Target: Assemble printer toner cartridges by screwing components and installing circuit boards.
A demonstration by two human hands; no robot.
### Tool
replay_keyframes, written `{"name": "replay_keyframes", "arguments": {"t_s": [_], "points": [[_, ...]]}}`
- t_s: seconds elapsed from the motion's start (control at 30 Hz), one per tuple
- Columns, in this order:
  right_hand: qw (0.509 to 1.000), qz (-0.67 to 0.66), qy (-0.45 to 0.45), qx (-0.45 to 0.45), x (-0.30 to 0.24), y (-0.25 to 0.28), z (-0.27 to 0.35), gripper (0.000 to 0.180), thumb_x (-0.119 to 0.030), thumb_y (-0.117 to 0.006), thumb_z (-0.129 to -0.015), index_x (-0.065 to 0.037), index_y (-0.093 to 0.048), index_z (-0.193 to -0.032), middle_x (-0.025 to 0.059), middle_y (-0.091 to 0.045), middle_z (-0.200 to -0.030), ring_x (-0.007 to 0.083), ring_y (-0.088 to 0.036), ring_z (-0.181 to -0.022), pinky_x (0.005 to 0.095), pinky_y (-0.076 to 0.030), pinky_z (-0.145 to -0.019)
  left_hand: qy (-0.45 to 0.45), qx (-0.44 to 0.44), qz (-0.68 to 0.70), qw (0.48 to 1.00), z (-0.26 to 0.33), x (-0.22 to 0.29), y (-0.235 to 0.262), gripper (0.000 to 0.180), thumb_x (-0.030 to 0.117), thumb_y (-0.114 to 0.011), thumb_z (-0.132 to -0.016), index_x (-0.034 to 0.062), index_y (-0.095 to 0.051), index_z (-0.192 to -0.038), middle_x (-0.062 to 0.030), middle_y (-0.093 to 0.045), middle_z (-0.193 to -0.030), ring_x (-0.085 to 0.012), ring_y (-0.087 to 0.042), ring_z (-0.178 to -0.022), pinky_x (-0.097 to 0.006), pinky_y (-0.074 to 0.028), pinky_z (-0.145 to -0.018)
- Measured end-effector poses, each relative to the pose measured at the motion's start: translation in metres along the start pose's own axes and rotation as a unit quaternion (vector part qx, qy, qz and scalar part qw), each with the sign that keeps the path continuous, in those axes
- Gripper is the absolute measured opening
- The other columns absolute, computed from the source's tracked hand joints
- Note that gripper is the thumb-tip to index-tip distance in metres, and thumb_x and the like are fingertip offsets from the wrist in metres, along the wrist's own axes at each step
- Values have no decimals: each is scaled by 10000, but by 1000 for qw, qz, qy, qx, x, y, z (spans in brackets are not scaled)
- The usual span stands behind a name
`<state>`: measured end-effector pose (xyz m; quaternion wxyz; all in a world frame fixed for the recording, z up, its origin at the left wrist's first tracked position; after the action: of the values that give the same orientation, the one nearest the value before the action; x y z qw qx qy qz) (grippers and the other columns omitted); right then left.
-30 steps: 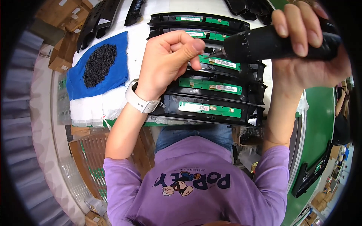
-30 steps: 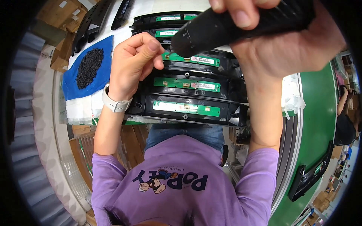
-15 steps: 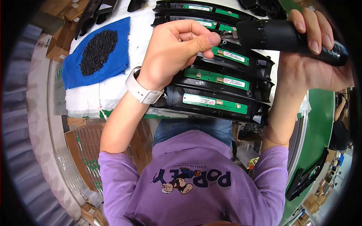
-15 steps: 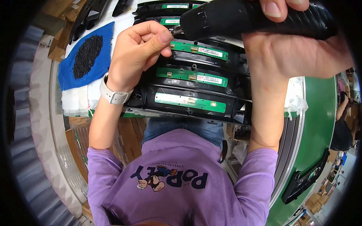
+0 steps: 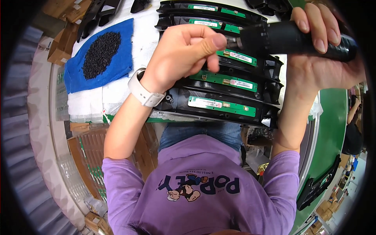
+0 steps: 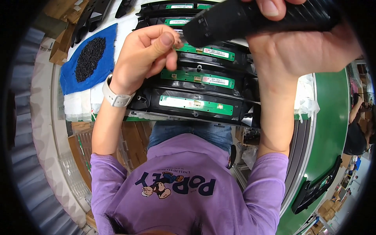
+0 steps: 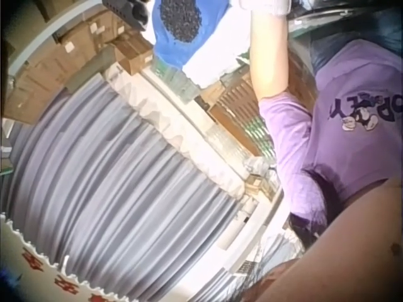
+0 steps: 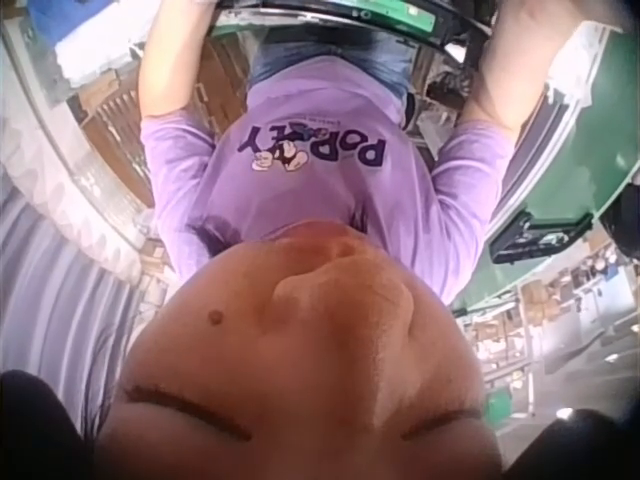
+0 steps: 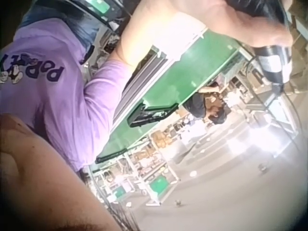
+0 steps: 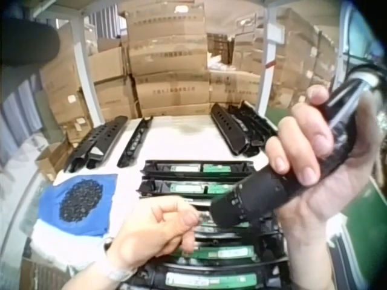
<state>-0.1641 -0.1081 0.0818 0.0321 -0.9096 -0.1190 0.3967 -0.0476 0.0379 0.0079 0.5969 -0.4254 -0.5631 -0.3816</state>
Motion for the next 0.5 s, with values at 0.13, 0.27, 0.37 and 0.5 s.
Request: {"name": "replay_keyframes", "arguments": {"t_s": [0.13, 0.27, 0.37, 0.5], "points": [[999, 26, -15, -23, -19, 22, 10, 618, -533, -588, -807, -24, -427, -1117, -24, -503, -670, 74, -489, -471, 227, -382, -487, -193, 52, -327, 924, 9, 19, -2, 388, 398, -520, -911, 41, -601, -1038, 17, -457, -523, -44, -394, -442, -225, -296, -420], [998, 36, -32, -46, -4, -11, 0, 640, -549, -589, -800, -31, -418, -1134, -38, -494, -670, 63, -480, -462, 217, -368, -481, -268, -129, -453, 841, 21, 19, -6, 262, 298, -674, -795, 67, -669, -920, -72, -582, -578, -249, -564, -491, -299, -397, -436], [997, 34, -40, -61, 0, -10, -1, 665, -570, -585, -799, -32, -406, -1147, -36, -490, -670, 64, -477, -459, 223, -375, -477, -270, -160, -515, 798, 20, 12, -10, 239, 278, -678, -789, 67, -675, -901, -58, -583, -576, -245, -558, -481, -308, -393, -429], [994, 72, -24, -80, 2, -10, -3, 640, -570, -570, -808, -40, -415, -1132, -30, -487, -669, 64, -475, -460, 226, -381, -477, -265, -172, -534, 784, 18, 7, -14, 184, 253, -673, -786, 88, -688, -867, -54, -596, -589, -248, -573, -513, -340, -402, -442]]}}
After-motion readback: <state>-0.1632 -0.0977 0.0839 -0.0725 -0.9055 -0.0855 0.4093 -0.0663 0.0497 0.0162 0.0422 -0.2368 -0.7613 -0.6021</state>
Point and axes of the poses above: each hand's wrist, its own z-axis away from the middle knuckle, its own y-axis out of the back of the hand, x = y × z, the point moved 4 cm from there along -z, towards the middle knuckle
